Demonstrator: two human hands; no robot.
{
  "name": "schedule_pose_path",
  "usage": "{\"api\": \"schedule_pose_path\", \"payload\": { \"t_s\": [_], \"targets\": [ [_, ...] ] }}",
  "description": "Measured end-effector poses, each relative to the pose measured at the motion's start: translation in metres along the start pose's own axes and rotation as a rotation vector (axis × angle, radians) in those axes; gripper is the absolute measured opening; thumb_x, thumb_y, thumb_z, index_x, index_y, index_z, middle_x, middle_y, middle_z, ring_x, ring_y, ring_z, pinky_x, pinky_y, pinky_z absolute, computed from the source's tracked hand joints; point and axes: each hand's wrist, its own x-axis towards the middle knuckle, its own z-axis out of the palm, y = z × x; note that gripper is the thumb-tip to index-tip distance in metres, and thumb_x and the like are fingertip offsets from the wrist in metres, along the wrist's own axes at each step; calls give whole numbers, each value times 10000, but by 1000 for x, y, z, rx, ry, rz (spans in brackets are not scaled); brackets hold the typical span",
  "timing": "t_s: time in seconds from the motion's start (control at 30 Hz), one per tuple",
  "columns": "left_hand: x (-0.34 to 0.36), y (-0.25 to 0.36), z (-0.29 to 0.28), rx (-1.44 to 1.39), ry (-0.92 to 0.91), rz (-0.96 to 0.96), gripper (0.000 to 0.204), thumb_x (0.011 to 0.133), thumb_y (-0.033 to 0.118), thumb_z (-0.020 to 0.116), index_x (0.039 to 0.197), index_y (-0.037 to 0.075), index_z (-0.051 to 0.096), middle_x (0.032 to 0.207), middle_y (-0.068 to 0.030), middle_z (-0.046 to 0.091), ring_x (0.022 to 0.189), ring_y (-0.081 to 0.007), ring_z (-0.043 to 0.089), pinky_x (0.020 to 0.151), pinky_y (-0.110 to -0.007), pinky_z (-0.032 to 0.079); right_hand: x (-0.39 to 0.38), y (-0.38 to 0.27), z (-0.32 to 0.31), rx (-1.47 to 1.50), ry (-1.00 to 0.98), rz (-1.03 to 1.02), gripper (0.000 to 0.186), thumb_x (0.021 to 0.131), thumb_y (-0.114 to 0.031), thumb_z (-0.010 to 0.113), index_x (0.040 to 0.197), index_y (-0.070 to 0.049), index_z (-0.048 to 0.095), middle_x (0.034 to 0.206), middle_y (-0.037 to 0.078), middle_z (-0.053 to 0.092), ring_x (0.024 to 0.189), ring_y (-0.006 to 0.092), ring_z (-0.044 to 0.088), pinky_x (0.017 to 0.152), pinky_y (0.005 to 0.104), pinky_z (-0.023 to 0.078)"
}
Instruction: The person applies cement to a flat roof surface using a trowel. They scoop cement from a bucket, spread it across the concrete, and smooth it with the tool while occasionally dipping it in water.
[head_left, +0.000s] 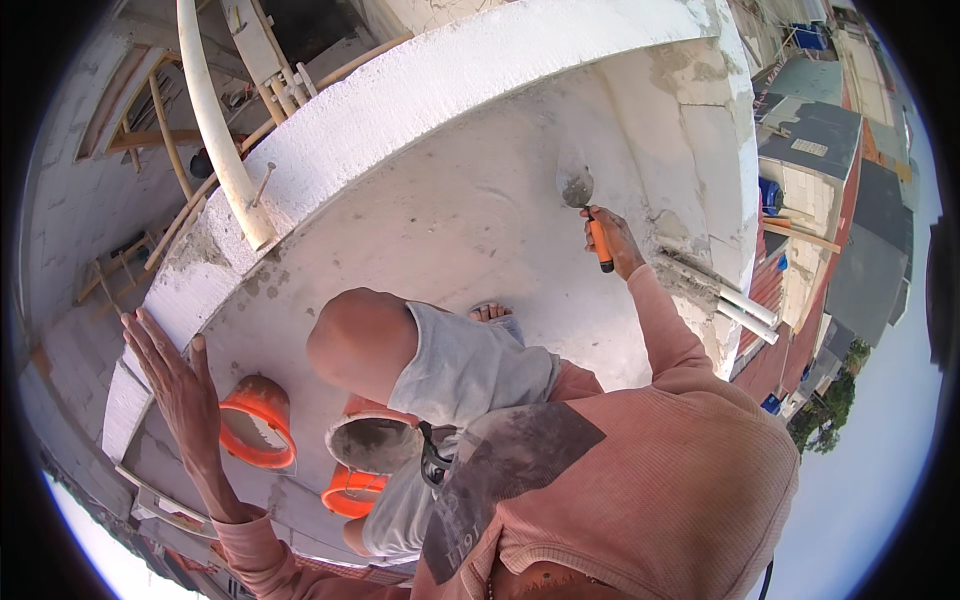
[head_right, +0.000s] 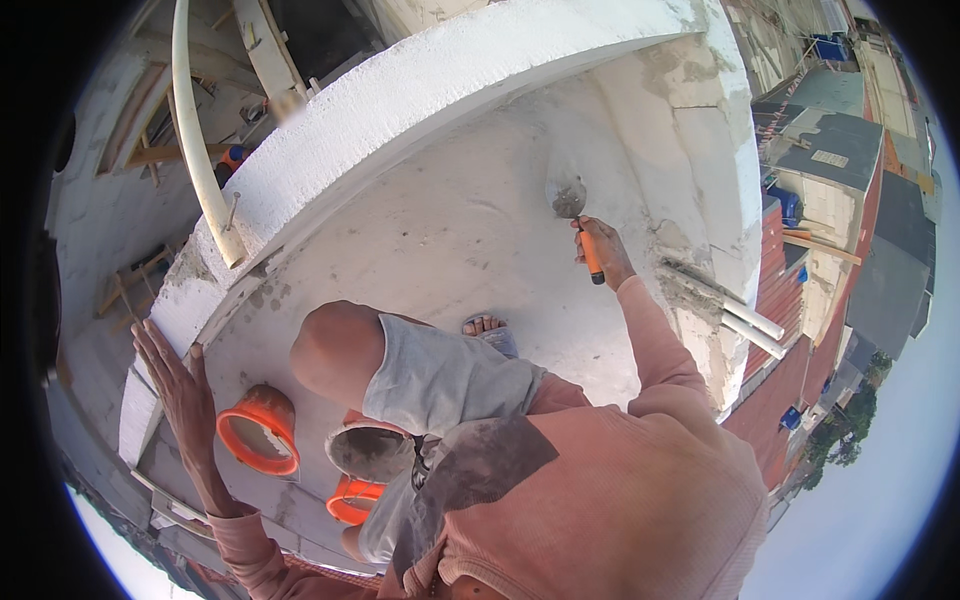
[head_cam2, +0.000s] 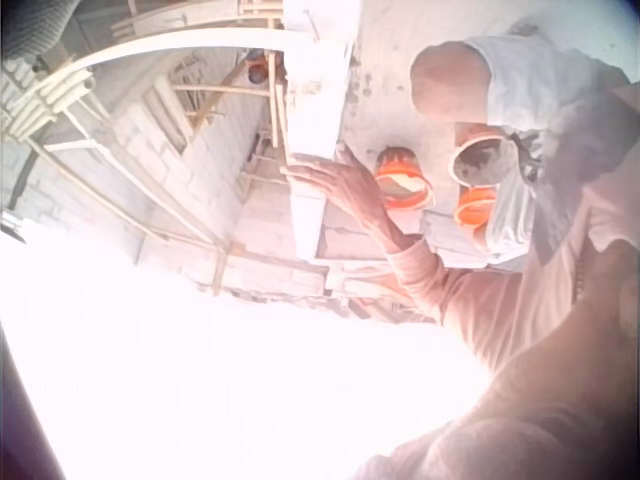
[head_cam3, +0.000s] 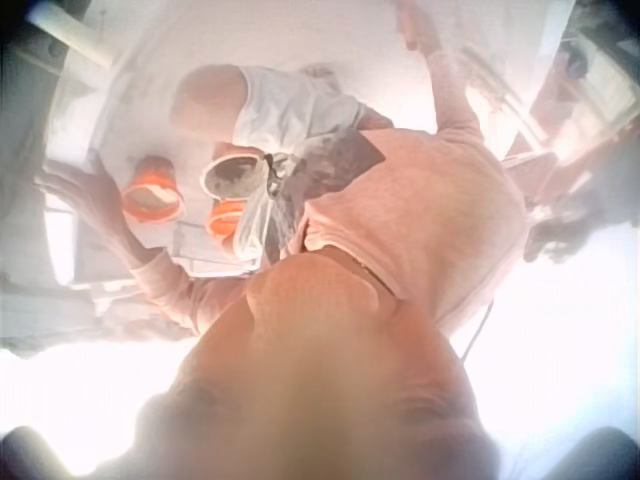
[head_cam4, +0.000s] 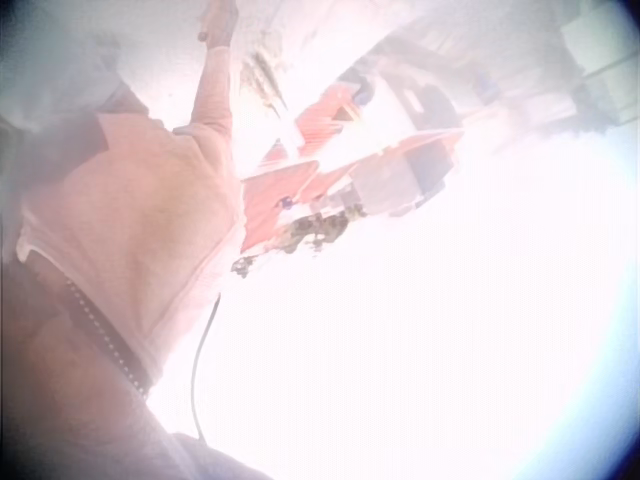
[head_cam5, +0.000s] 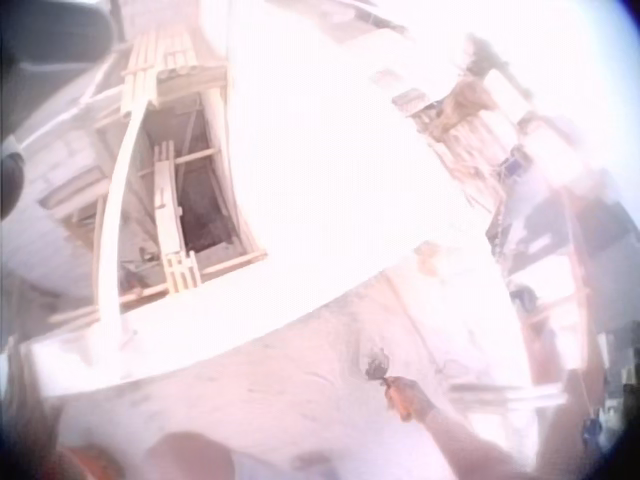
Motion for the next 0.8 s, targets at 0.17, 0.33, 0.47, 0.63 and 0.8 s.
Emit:
{"api": "schedule_pose_path", "payload": {
  "t_s": [0.17, 0.33, 0.47, 0.63, 0.8],
  "targets": [
    [4, 0, 2, -29, -18, 8, 710, 1049, 400, 437, 1594, 105, 92, 1651, -178, 69, 1516, -383, 99, 1222, -485, 186, 48, 45, 54, 346, 416, 2, 260, 1030, -302, 487, 1107, -55, 487, 916, 85, 567, 597, 177, 590, 485, 367, 559],
    [0, -1, 2, -36, -41, 3, 709, 1051, 398, 432, 1593, 92, 92, 1650, -188, 56, 1516, -389, 93, 1222, -487, 176, 62, 27, 127, 365, 597, -49, 263, 1034, -281, 447, 1110, -38, 512, 917, 119, 578, 557, 210, 599, 441, 366, 535],
    [1, -2, 2, -30, -15, 20, 705, 1053, 397, 428, 1593, 91, 94, 1649, -194, 54, 1516, -390, 90, 1222, -486, 166, 61, 6, 151, 322, 561, -53, 285, 1028, -271, 448, 1101, -14, 547, 903, 144, 610, 532, 219, 607, 420, 370, 523],
    [0, -5, 3, -32, -27, 6, 702, 1055, 397, 425, 1592, 85, 98, 1650, -194, 53, 1516, -390, 87, 1222, -486, 161, 60, -14, 192, 195, 395, -130, 291, 1015, -228, 439, 1130, -4, 583, 867, 145, 631, 522, 215, 623, 402, 357, 515],
    [1, -3, 3, -50, -36, 6, 701, 1056, 395, 425, 1589, 72, 104, 1649, -196, 54, 1517, -390, 82, 1222, -486, 157, 96, -48, 239, 461, 432, -99, 265, 1020, -226, 455, 1117, -15, 582, 880, 123, 625, 524, 207, 618, 413, 353, 520]
  ]
}}
